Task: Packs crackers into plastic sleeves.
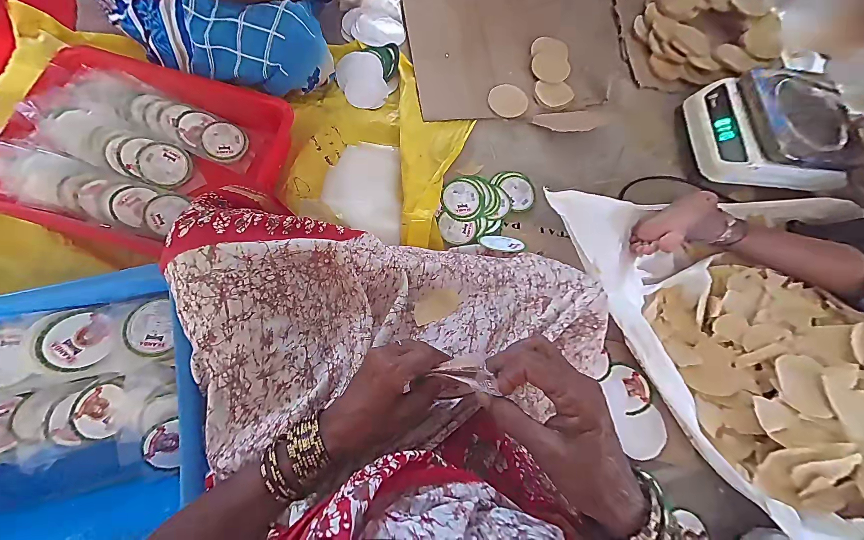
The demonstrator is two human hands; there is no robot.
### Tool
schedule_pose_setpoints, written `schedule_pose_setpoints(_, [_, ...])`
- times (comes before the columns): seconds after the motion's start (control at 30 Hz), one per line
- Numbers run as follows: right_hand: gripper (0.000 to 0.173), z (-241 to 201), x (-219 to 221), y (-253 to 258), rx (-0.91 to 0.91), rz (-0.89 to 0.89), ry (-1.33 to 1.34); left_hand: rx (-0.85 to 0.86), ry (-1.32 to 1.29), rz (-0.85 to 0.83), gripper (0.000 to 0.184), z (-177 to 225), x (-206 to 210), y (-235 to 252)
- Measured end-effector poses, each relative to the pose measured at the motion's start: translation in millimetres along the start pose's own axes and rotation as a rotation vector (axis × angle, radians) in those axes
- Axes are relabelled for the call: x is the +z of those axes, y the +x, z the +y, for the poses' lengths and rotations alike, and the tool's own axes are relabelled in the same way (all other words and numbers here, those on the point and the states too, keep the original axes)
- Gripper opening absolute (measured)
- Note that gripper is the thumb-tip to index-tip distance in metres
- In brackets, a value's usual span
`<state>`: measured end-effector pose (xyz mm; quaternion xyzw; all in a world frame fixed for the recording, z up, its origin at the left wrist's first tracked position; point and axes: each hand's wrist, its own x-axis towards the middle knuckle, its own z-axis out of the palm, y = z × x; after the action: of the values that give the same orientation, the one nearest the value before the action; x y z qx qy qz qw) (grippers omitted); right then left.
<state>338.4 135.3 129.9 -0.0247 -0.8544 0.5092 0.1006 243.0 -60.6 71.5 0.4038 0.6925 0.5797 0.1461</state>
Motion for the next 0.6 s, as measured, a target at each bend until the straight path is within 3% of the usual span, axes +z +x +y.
schedule_pose_setpoints(0.27, [0.015, 9, -17, -4, -0.026, -0.148, -0.099, -0.086, -0.178, 0.008, 0.014, -4, -9, 0])
schedule_pose_setpoints(0.47, [0.015, 11, -15, -5, -0.113, -0.069, -0.334, -0.112, -0.315, -0.099, 0.015, -17, -12, 4])
schedule_pose_setpoints(0.53, [0.014, 10, -15, -1, -0.151, -0.072, -0.334, -0.124, -0.255, -0.091, 0.020, -18, -11, 7])
schedule_pose_setpoints(0.6, [0.012, 8, -14, 2, -0.200, -0.092, -0.297, -0.022, -0.085, -0.024, 0.043, -10, -9, 11])
